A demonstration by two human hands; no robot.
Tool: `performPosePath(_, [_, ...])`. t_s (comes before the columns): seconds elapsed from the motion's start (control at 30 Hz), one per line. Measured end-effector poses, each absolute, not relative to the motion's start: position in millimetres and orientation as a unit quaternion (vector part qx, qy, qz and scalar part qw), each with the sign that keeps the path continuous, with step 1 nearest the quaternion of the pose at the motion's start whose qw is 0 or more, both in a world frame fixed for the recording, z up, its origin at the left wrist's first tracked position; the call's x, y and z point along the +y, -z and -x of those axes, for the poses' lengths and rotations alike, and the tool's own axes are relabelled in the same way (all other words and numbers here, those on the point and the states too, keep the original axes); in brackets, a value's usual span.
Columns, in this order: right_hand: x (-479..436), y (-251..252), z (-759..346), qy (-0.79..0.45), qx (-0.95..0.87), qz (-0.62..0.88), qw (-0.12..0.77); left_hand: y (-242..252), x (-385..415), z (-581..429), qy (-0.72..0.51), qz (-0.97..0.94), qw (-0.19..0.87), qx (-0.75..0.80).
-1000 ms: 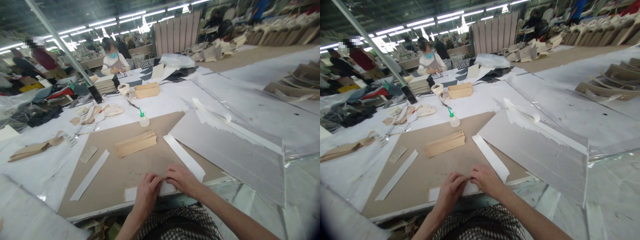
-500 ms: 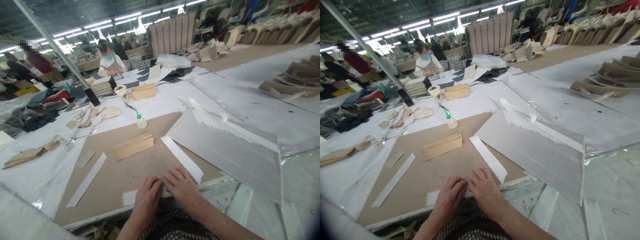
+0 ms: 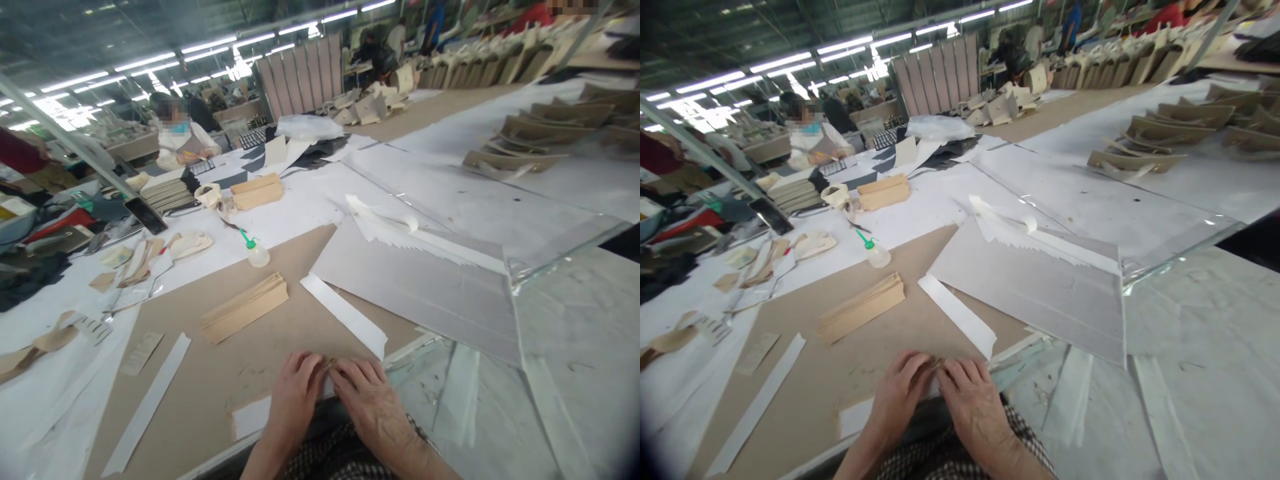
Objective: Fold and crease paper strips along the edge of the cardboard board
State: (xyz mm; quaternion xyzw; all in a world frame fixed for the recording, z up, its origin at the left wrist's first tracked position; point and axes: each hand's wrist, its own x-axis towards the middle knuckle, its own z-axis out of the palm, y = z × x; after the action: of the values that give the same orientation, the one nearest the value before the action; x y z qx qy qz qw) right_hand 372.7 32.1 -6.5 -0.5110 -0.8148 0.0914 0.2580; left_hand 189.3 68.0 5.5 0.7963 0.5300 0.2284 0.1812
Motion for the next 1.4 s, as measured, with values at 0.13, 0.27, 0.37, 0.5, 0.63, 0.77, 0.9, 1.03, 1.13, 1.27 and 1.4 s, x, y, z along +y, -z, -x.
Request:
performPosePath(0.13, [32.4,6.5,-373.0,-0.096,-0.812,0.512,0.263,-1.5,70.6,-193.4,-0.231,-0.811,0.186,0.505])
performPosePath(0.27, [32.9,7.9,-376.0,-0.092,-0.81,0.502,0.288,2.3,69.4,-193.2,-0.226,-0.831,0.151,0.485])
performPosePath(0.37, [33.4,7.4,-379.2,-0.098,-0.812,0.483,0.314,2.3,68.1,-192.8,-0.213,-0.845,0.123,0.475])
performPosePath(0.5, [34.7,8.4,-382.5,-0.099,-0.811,0.468,0.336,0.2,65.8,-192.8,-0.172,-0.872,0.068,0.454])
performPosePath(0.63, [35.2,11.5,-384.6,-0.107,-0.811,0.46,0.345,-1.5,63.3,-192.7,-0.119,-0.897,0.008,0.426])
performPosePath(0.77, [35.6,10.7,-385.9,-0.124,-0.802,0.462,0.358,-1.4,60.5,-193.0,-0.079,-0.909,-0.037,0.409])
performPosePath(0.9, [38.6,8.2,-385.1,-0.129,-0.788,0.484,0.357,0.4,57.4,-193.5,-0.062,-0.909,-0.058,0.409])
performPosePath(1.03, [43.1,8.3,-383.2,-0.09,-0.807,0.499,0.302,3.8,55.4,-193.8,-0.078,-0.902,-0.063,0.419])
performPosePath(1.13, [44.5,9.6,-382.1,-0.054,-0.822,0.5,0.269,6.6,54.5,-194.0,-0.099,-0.897,-0.062,0.425])
performPosePath(1.27, [43.5,11.1,-380.5,-0.023,-0.838,0.493,0.234,8.9,53.1,-194.2,-0.127,-0.892,-0.053,0.431])
performPosePath(1.4, [42.6,9.6,-378.0,-0.005,-0.85,0.49,0.193,8.7,51.5,-193.3,-0.147,-0.887,-0.042,0.436])
